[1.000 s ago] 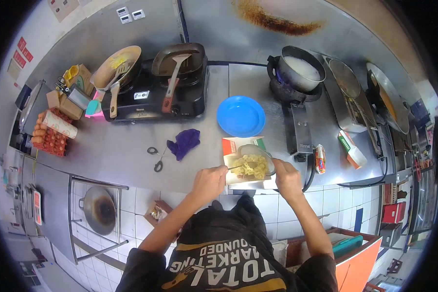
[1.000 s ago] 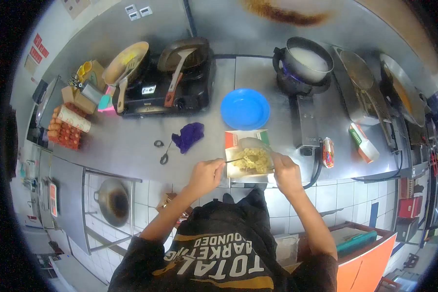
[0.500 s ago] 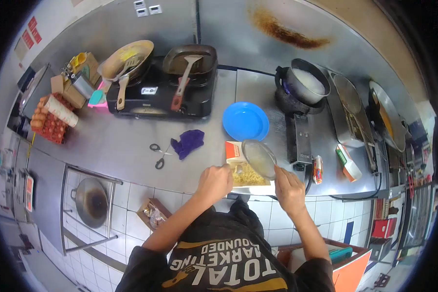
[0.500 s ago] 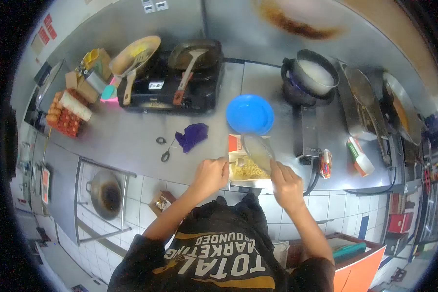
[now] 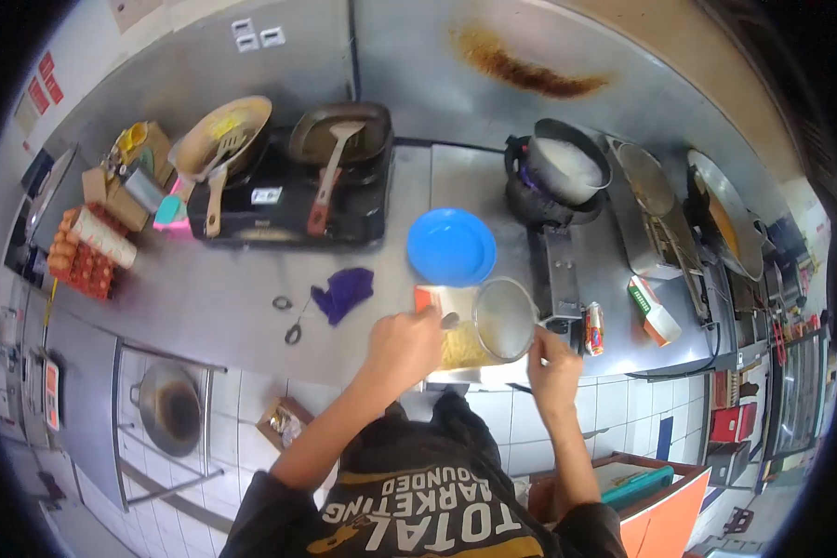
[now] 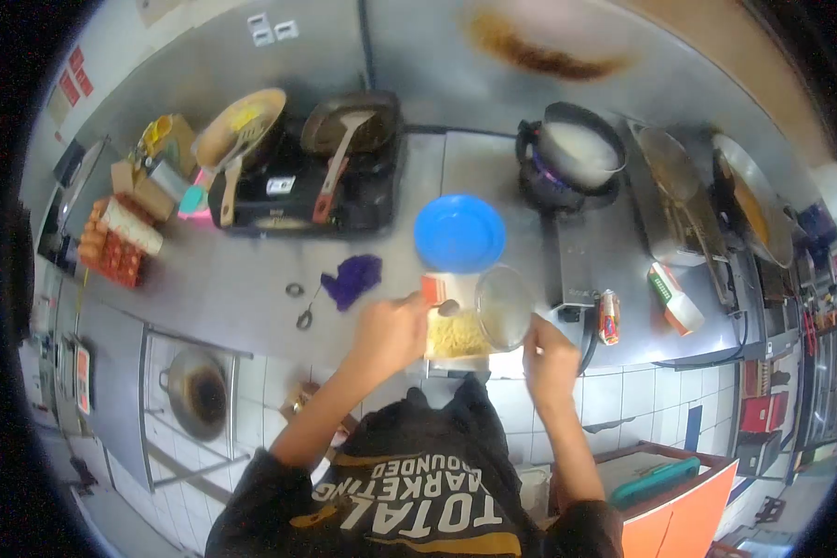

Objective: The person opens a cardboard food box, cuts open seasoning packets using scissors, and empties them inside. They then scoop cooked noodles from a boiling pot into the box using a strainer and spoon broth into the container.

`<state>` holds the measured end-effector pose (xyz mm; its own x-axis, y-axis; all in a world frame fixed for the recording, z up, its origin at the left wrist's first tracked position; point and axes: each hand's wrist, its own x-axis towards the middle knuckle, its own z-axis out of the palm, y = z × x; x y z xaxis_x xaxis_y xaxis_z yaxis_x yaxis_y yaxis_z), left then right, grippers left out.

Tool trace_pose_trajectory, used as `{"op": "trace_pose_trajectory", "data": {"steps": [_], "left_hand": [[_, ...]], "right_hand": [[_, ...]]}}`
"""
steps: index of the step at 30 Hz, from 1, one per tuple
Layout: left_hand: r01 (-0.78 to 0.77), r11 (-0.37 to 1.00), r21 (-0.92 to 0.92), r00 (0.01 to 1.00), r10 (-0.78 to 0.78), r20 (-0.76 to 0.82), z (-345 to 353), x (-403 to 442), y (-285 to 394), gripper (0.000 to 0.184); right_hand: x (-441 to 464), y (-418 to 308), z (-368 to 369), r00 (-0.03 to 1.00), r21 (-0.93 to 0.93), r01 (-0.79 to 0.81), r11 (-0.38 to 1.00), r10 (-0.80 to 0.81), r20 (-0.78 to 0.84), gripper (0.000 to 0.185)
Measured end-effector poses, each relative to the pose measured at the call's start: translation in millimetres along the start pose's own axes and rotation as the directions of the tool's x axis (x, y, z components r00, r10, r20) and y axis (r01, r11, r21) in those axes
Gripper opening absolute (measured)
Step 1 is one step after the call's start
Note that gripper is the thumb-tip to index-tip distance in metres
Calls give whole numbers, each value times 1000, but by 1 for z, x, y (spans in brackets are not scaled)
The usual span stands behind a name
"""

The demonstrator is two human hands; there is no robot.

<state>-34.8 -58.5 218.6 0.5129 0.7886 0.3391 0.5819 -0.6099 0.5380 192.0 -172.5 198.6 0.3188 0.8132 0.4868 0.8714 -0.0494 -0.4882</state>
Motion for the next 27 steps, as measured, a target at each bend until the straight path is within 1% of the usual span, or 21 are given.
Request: {"op": "trace_pose_trajectory", "data": {"steps": [1, 2, 3, 4, 6, 7, 8, 10, 11, 12, 13, 14, 16, 17, 18, 19, 21, 22, 24, 25, 27], "left_hand": [[13, 999, -52, 996, -18, -83, -6, -3, -4, 12], [52, 992, -112, 991, -65, -118, -8, -7, -13, 12], [90, 980, -176, 983, -116, -145, -8, -12, -23, 12], [136, 958, -253, 979, -168, -112, -10, -17, -31, 11], [276, 868, -414, 950, -313, -23, 2, -37, -57, 13], [362, 793, -490, 917, -396, 36, 17, -48, -70, 15], [349, 797, -492, 922, -385, 31, 18, -51, -66, 15], [501, 522, -690, 818, -546, 181, 15, -54, -54, 21], [489, 530, -693, 824, -540, 169, 18, -54, -50, 21], [488, 490, -722, 809, -566, 162, 22, -54, -46, 24], [484, 449, -751, 791, -592, 155, 26, -53, -41, 26], [472, 456, -754, 795, -590, 141, 27, -48, -34, 26], [524, 425, -738, 735, -663, 140, 31, -36, -20, 25], [513, 433, -741, 739, -662, 124, 37, -32, -17, 25], [531, 427, -732, 714, -690, 116, 44, -29, -17, 25], [550, 416, -724, 686, -719, 108, 52, -24, -14, 25], [535, 394, -747, 667, -740, 88, 65, -10, -1, 25], [532, 368, -763, 647, -757, 86, 69, -5, 5, 25], [547, 354, -759, 619, -781, 82, 79, 6, 17, 25], [565, 332, -755, 589, -804, 88, 85, 11, 24, 26], [567, 323, -758, 574, -815, 82, 94, 19, 36, 24]], "right_hand": [[5, 10, -10, 988, 61, -148, 987, 150, -32, 19], [15, 19, -27, 968, 38, -246, 969, 247, -34, 16], [24, 42, -35, 955, 128, -282, 951, 291, -58, 16], [32, 66, -45, 940, 216, -312, 925, 333, -70, 16], [66, 96, -73, 933, 257, -297, 920, 337, -129, 19], [89, 114, -88, 948, 193, -256, 947, 285, -140, 20], [115, 125, -99, 962, 130, -213, 968, 232, -147, 22], [175, 123, -117, 956, 126, -213, 969, 233, -180, 21], [207, 139, -117, 963, 46, -194, 980, 199, -183, 21], [238, 158, -114, 969, -35, -175, 984, 166, -183, 21], [269, 170, -107, 975, -110, -75, 991, 50, -216, 21], [299, 181, -98, 968, -187, 25, 982, -70, -242, 21], [350, 195, -75, 954, -322, 141, 936, -215, -208, 18], [372, 209, -60, 956, -366, 200, 909, -263, -132, 16], [392, 224, -45, 950, -404, 260, 877, -307, -55, 15], [408, 240, -30, 946, -399, 268, 877, -318, -63, 15], [434, 271, 0, 903, -475, 417, 775, -412, 122, 12], [443, 288, 17, 900, -469, 422, 776, -419, 117, 12], [454, 313, 40, 828, -491, 561, 667, -439, 349, 17], [454, 323, 45, 825, -485, 565, 668, -444, 350, 17], [455, 324, 47, 836, -381, 543, 748, -438, 330, 14]]}}
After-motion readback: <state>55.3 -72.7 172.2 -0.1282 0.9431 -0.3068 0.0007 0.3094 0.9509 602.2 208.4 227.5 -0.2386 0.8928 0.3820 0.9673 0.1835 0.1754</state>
